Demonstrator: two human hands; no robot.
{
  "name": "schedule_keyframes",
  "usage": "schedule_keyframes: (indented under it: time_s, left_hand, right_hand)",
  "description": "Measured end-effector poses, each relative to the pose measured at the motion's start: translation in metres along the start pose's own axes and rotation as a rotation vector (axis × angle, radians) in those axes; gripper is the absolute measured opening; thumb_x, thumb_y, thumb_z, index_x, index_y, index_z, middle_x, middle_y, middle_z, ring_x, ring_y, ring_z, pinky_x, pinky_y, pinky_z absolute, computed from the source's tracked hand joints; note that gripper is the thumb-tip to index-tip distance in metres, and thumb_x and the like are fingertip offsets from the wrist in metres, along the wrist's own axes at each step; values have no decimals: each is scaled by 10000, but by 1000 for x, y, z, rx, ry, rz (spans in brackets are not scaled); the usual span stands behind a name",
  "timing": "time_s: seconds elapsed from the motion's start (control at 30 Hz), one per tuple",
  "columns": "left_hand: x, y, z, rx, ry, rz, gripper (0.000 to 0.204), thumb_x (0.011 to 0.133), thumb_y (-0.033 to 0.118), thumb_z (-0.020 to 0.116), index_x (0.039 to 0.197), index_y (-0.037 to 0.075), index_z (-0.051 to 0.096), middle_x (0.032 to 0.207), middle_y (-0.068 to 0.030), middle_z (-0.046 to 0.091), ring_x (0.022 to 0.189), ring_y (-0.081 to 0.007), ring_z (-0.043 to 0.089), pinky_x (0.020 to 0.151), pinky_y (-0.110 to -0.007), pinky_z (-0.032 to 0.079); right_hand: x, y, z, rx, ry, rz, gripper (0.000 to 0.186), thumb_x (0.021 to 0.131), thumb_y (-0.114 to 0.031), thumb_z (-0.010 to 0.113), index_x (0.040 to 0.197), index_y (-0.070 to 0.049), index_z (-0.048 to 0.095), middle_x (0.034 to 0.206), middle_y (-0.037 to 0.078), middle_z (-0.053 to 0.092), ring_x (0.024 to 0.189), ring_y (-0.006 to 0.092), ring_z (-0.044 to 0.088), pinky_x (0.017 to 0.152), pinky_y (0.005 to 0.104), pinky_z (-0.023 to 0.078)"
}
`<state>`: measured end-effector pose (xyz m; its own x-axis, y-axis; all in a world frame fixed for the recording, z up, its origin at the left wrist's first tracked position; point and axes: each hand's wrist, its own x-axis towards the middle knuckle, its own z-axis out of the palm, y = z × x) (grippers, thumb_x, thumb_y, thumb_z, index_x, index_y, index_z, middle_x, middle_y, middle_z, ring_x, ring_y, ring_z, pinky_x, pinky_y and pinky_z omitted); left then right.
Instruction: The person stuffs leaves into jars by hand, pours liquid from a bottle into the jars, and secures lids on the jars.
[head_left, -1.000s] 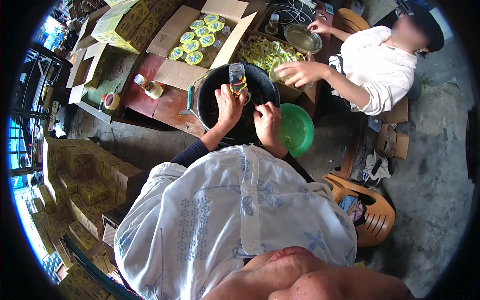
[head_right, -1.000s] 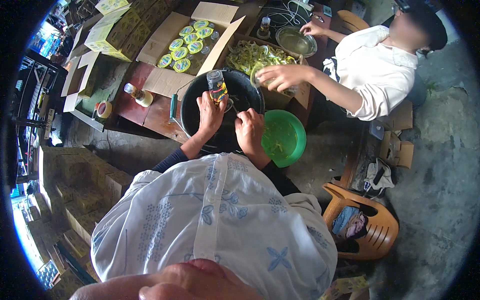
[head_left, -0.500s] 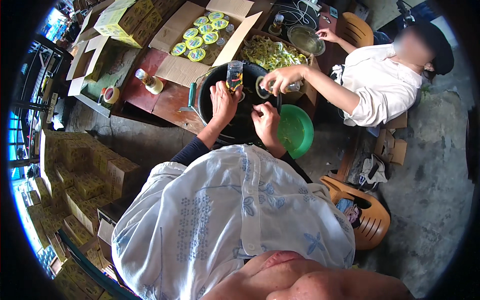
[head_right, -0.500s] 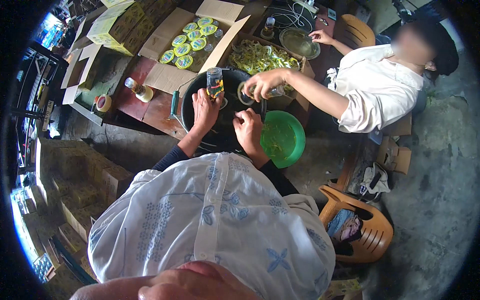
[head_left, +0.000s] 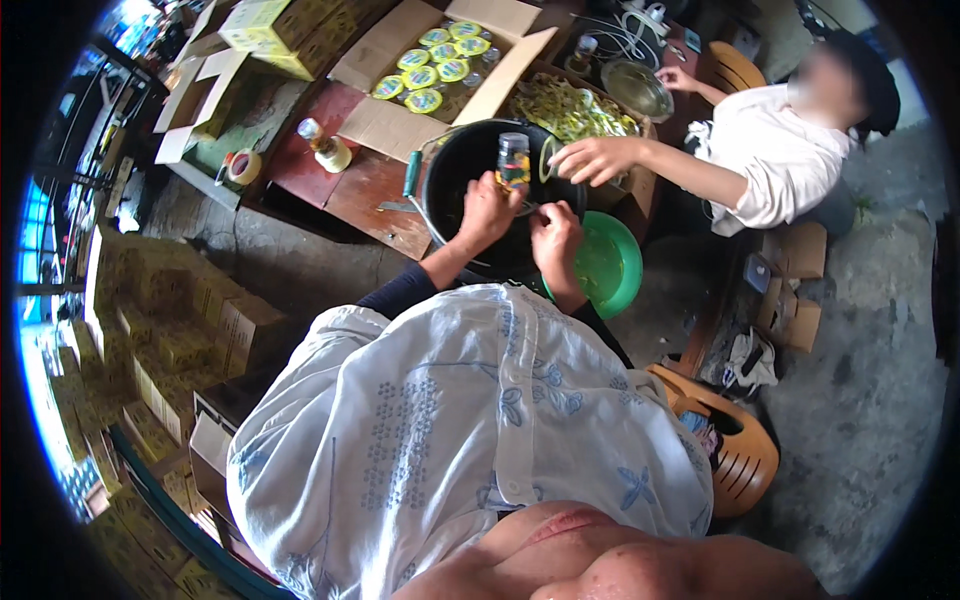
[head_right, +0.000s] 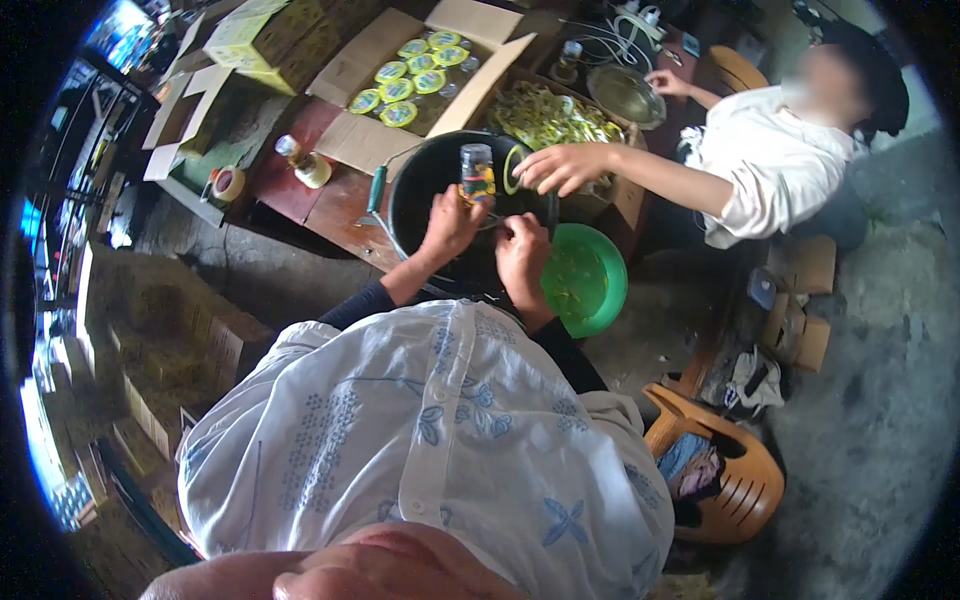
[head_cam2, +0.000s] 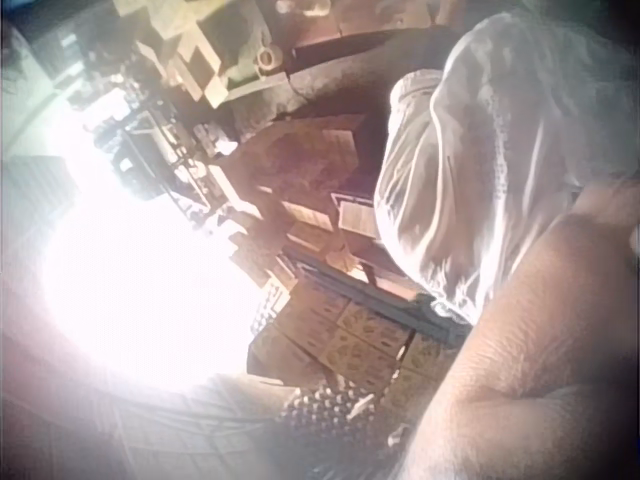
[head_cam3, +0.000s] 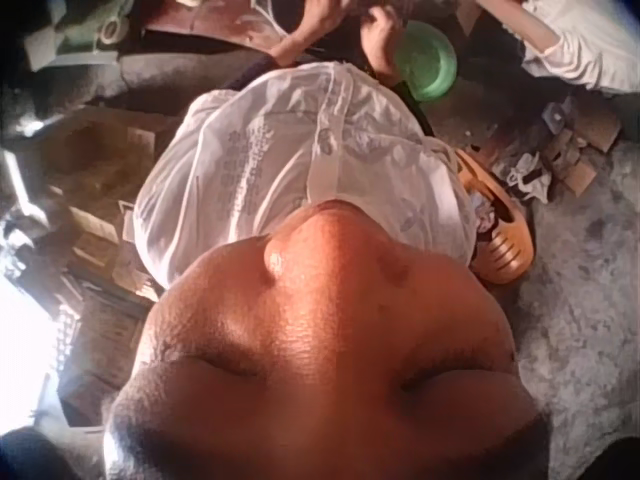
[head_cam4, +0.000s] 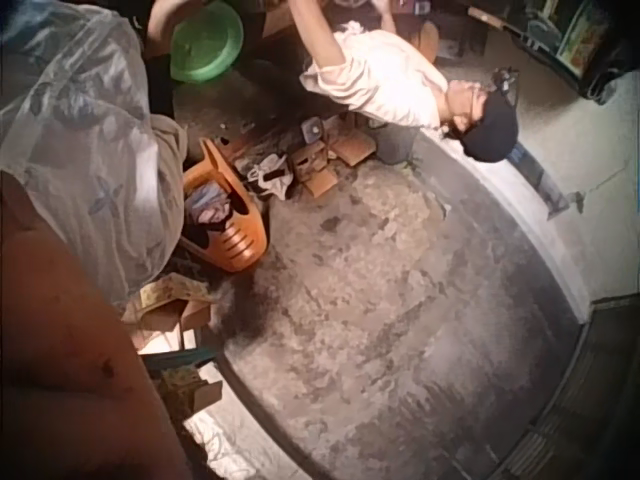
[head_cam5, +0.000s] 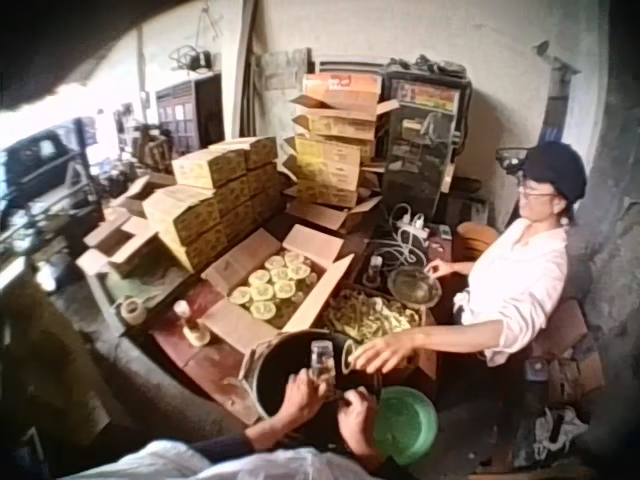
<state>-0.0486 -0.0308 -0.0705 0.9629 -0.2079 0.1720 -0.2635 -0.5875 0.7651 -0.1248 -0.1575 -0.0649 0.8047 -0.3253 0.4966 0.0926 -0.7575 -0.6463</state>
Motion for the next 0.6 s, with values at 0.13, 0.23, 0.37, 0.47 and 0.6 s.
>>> schedule_keyframes:
  time_s: [0.13, 0.23, 0.37, 0.47, 0.6]
  left_hand:
    - [12, -5, -10, -462, -117, -272, 474, 952, 451, 627, 1126, 13, 578, 1004, -129, 695, 891, -234, 666, 768, -368, 508]
    - [17, 12, -52, -963, -273, -446, 504, 962, 552, 569, 1157, 88, 582, 1015, -58, 688, 868, -157, 650, 726, -283, 469]
    - [20, -13, -83, -1347, -423, -589, 518, 963, 575, 539, 1127, 88, 605, 1055, -70, 706, 919, -207, 697, 696, -260, 525]
    - [14, -15, -94, -1405, -440, -589, 513, 966, 563, 541, 1157, 90, 592, 1095, -76, 699, 941, -213, 693, 728, -284, 531]
    - [3, -9, -82, -1139, -286, -225, 574, 925, 272, 722, 1369, 52, 432, 1266, -63, 592, 1183, -162, 562, 975, -355, 491]
  right_hand:
    - [-4, 2, -1, 46, 61, 22, 116, 740, -43, 739, 779, -75, 635, 765, 93, 601, 725, 342, 600, 666, 464, 446]
    - [-3, 2, 1, 68, 59, 20, 119, 748, -57, 751, 812, -85, 654, 769, 77, 606, 740, 318, 603, 689, 446, 444]
    - [-3, 0, 3, 63, 44, -21, 131, 749, -66, 757, 836, -103, 666, 769, 75, 607, 724, 313, 601, 678, 438, 433]
    - [-1, -3, 5, 32, 28, -69, 139, 745, -72, 759, 842, -106, 665, 763, 76, 603, 725, 314, 602, 650, 445, 423]
    - [0, 5, 3, 43, 40, -57, 116, 758, -75, 756, 832, -99, 671, 749, 60, 595, 710, 297, 597, 655, 438, 429]
